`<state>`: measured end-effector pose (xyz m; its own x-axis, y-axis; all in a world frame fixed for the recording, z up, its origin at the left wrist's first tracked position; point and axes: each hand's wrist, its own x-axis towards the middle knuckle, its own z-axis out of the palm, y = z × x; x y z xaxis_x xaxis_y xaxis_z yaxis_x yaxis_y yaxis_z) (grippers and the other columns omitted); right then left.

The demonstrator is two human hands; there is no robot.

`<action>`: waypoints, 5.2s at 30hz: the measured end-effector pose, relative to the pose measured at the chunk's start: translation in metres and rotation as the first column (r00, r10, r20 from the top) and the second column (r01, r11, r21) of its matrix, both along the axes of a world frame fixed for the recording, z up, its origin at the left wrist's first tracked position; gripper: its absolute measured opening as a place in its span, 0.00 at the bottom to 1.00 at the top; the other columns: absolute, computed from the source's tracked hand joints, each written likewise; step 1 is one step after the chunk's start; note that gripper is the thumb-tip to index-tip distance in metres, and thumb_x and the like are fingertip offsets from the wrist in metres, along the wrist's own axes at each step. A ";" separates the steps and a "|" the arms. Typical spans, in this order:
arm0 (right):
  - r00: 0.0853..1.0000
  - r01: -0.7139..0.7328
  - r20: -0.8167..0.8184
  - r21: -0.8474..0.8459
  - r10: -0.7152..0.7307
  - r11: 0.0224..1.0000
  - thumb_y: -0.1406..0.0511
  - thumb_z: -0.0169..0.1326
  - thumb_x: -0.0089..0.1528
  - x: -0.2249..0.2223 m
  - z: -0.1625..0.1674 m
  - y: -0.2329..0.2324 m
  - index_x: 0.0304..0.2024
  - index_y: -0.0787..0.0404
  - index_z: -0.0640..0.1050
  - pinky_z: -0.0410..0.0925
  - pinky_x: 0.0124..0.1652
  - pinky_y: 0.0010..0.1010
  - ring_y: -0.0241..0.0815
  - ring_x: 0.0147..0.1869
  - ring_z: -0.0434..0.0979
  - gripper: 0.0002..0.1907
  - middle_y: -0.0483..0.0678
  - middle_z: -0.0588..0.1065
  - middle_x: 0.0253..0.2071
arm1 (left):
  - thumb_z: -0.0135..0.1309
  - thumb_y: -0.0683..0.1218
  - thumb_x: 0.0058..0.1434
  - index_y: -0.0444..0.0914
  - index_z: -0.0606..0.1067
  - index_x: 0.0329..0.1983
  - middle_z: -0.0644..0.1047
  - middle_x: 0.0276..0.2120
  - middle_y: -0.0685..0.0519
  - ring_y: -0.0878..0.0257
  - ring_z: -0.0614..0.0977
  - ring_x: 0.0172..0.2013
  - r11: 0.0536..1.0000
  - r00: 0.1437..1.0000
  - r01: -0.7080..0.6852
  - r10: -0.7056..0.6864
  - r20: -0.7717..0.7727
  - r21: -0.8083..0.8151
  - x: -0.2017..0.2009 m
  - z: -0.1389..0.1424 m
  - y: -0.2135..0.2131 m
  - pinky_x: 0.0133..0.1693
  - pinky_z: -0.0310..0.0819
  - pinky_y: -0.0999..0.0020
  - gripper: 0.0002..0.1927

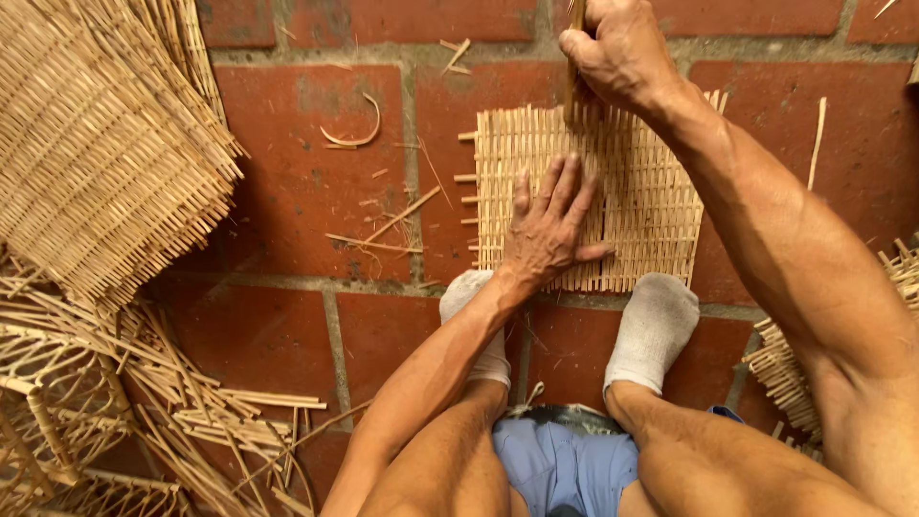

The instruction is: The person sits on a tiled floor and weaves thin bamboo strips into small square mats. They use a wooden tool to press the strips tightly together, then stack the finished mats to the side.

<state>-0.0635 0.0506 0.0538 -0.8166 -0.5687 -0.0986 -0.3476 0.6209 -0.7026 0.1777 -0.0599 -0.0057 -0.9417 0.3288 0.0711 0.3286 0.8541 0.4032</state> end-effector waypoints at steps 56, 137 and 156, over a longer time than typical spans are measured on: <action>0.992 -0.026 0.118 -0.129 0.041 0.991 0.66 0.52 0.72 0.008 -0.010 -0.093 0.26 0.62 0.74 0.67 0.18 0.28 0.36 0.20 0.71 0.17 0.48 0.72 0.20 | 0.48 0.84 0.55 0.53 0.49 0.79 0.46 0.80 0.48 0.49 0.43 0.79 0.999 0.977 0.012 -0.002 0.215 -0.045 -0.010 0.037 -0.022 0.73 0.24 0.30 0.57; 0.645 0.614 0.516 0.089 -0.564 0.784 0.69 0.56 0.62 0.110 0.016 0.060 0.24 0.63 0.79 0.59 0.14 0.24 0.29 0.14 0.63 0.10 0.42 0.69 0.15 | 0.54 0.67 0.66 0.46 0.70 0.70 0.50 0.77 0.43 0.51 0.48 0.78 0.989 0.998 0.065 -0.066 0.002 0.136 0.028 0.032 0.027 0.77 0.31 0.43 0.34; 0.518 0.783 0.785 -0.276 -0.340 0.557 0.62 0.50 0.70 0.095 0.062 0.060 0.37 0.63 0.80 0.62 0.15 0.16 0.27 0.17 0.69 0.13 0.47 0.82 0.29 | 0.54 0.64 0.68 0.44 0.71 0.68 0.60 0.73 0.42 0.50 0.58 0.74 0.983 0.998 0.069 -0.068 -0.008 0.172 0.026 0.022 0.026 0.75 0.34 0.45 0.32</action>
